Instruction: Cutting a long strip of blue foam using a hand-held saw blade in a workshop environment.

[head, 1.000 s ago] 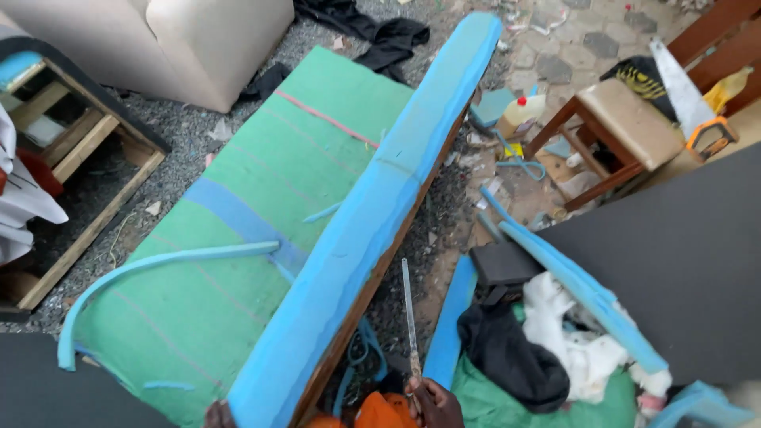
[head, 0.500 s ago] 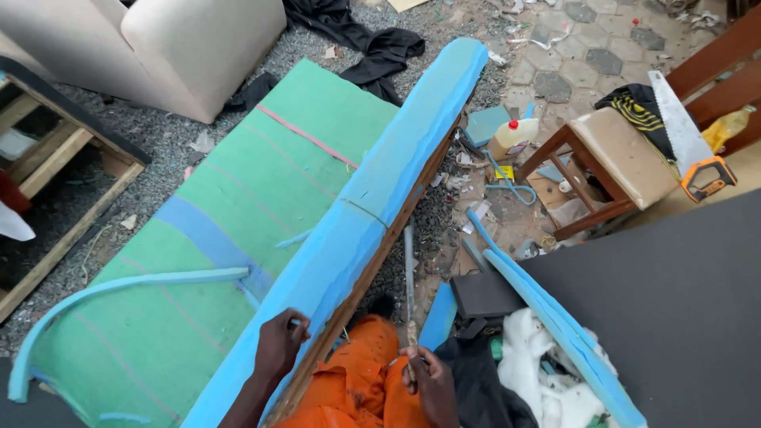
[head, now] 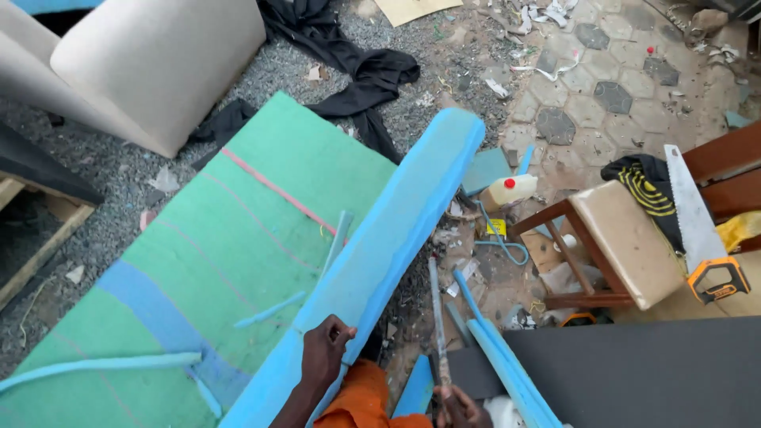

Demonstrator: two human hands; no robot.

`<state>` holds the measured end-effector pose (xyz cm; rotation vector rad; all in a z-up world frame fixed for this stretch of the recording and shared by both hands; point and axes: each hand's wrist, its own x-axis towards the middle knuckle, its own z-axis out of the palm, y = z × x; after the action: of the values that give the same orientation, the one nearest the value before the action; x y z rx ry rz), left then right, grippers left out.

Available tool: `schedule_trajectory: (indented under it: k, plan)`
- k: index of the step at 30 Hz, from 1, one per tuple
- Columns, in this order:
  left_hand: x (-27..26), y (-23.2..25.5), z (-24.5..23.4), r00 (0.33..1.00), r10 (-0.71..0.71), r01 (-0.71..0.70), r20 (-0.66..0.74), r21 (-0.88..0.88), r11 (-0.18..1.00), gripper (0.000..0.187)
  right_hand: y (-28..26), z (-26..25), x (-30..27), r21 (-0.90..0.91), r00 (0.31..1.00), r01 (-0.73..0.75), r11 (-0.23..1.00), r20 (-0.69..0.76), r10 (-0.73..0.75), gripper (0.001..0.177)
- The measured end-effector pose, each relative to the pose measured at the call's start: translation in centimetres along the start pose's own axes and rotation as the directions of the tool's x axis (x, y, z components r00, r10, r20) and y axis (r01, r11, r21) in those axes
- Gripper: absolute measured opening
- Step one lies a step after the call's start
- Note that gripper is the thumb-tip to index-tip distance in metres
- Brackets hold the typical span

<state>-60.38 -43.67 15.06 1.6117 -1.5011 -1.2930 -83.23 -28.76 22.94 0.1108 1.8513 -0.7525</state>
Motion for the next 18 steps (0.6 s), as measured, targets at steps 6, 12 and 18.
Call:
schedule_trajectory:
  k: [6, 12, 18]
  plan:
    - [8.1, 3.7, 2.0, 0.996, 0.086, -0.086, 0.011, 0.107, 0.991, 0.046, -9.7, -0.3, 1.5, -0.017, 0.993, 0.121, 0.993, -0.001, -0.121, 0.044]
    - [13.4, 7.1, 4.8, 0.997, 0.069, -0.072, 0.026, 0.159, 0.985, 0.024, -17.0, 0.6, 2.9, 0.010, 0.969, 0.235, 0.972, 0.077, -0.235, 0.043]
    - [17.9, 8.6, 9.6, 0.986, 0.149, -0.141, -0.074, 0.114, 0.984, 0.018, -24.9, 0.6, 8.1, -0.194, 0.961, 0.247, 0.949, 0.178, -0.214, 0.043]
